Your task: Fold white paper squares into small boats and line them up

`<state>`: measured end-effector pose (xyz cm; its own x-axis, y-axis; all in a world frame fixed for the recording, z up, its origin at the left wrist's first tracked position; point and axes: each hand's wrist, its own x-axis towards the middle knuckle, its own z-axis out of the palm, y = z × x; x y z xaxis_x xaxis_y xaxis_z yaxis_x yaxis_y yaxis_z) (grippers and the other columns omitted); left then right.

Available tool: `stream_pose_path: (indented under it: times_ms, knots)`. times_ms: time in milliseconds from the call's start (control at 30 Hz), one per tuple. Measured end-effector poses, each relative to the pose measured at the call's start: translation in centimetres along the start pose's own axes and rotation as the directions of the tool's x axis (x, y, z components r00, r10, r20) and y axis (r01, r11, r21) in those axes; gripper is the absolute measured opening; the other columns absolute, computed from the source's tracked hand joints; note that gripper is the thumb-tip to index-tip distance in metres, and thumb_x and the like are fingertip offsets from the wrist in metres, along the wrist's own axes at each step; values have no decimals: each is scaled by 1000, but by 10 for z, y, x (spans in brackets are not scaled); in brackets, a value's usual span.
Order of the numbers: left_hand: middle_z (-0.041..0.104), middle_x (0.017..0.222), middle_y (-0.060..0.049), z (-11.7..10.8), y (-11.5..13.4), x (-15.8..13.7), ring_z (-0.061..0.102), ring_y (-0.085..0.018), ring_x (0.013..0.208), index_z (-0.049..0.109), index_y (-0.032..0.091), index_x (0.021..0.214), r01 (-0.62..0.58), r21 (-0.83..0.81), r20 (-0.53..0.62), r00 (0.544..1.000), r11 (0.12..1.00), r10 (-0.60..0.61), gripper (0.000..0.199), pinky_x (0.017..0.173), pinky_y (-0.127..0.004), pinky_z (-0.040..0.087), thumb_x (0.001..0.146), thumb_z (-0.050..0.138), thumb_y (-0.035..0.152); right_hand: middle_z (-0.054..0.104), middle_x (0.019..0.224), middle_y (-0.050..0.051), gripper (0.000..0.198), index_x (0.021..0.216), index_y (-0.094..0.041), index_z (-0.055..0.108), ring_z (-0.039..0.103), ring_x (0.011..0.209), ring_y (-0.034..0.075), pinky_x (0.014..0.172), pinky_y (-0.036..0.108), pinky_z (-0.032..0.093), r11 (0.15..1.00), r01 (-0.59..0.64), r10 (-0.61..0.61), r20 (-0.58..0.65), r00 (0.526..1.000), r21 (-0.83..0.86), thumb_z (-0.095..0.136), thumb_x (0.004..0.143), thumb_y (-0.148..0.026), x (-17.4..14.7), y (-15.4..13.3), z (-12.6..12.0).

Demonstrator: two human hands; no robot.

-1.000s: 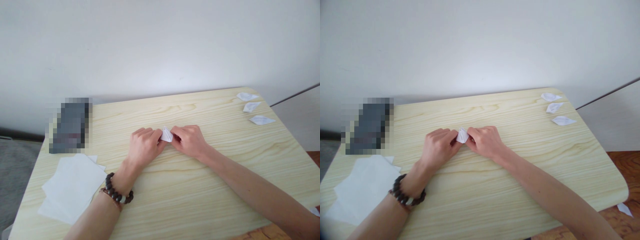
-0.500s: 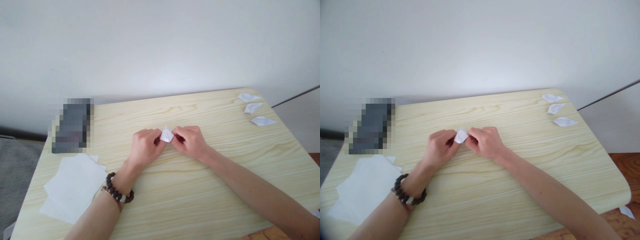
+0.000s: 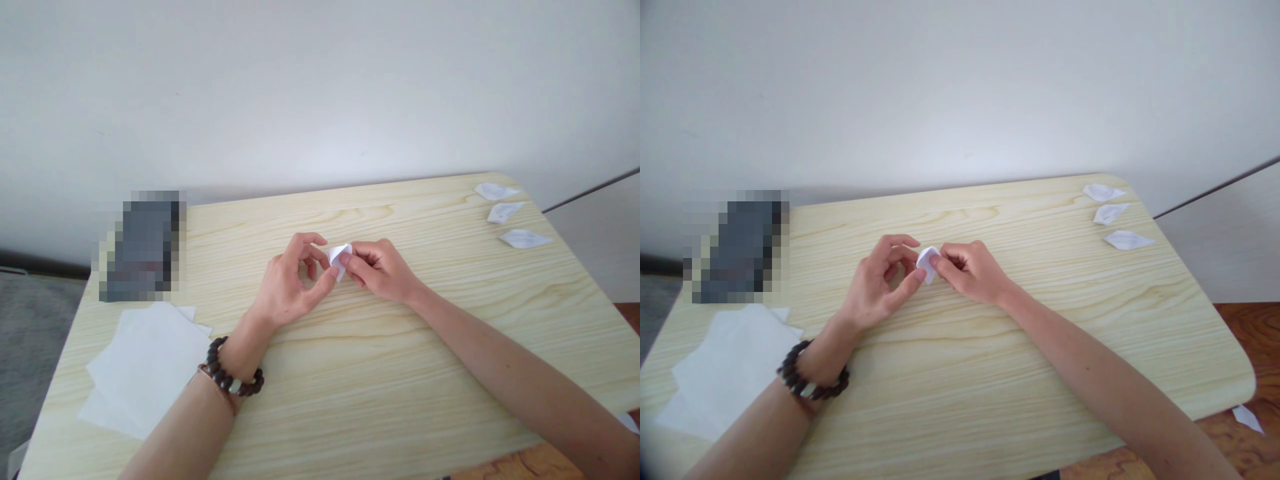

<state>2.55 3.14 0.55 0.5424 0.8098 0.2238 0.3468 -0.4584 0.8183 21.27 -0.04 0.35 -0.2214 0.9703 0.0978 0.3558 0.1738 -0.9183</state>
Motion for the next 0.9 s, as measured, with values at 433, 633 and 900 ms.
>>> stream_pose_path:
  times_ms: [433, 633, 900]
  knots:
    - [69, 99, -5, 6, -1, -1, 59, -9, 69, 50, 16, 117, -128, -22, -220, 968, 991, 120, 43, 51, -18, 44, 76, 60, 10, 57, 62, -3, 14, 84, -17, 60, 49, 52, 8, 53, 20, 35, 878, 223, -298, -119, 947, -423, 47, 90, -19, 1, 9, 6]
    - [67, 101, -4, 7, -5, 0, 60, -8, 71, 53, 17, 115, -141, -26, -201, 970, 990, 133, 41, 51, -16, 44, 76, 61, 9, 56, 59, -2, 14, 77, -17, 59, 49, 52, 10, 54, 22, 36, 813, 244, -375, -154, 914, -528, 49, 88, -19, -1, 11, 6]
    - [69, 103, -3, 5, -6, 1, 63, -9, 79, 59, 18, 109, -154, 1, -189, 970, 988, 151, 34, 57, -15, 49, 77, 58, 5, 60, 77, 0, 8, 89, -19, 57, 53, 57, 9, 55, 21, 40, 842, 246, -364, -168, 916, -481, 51, 84, -15, -3, 8, 8]
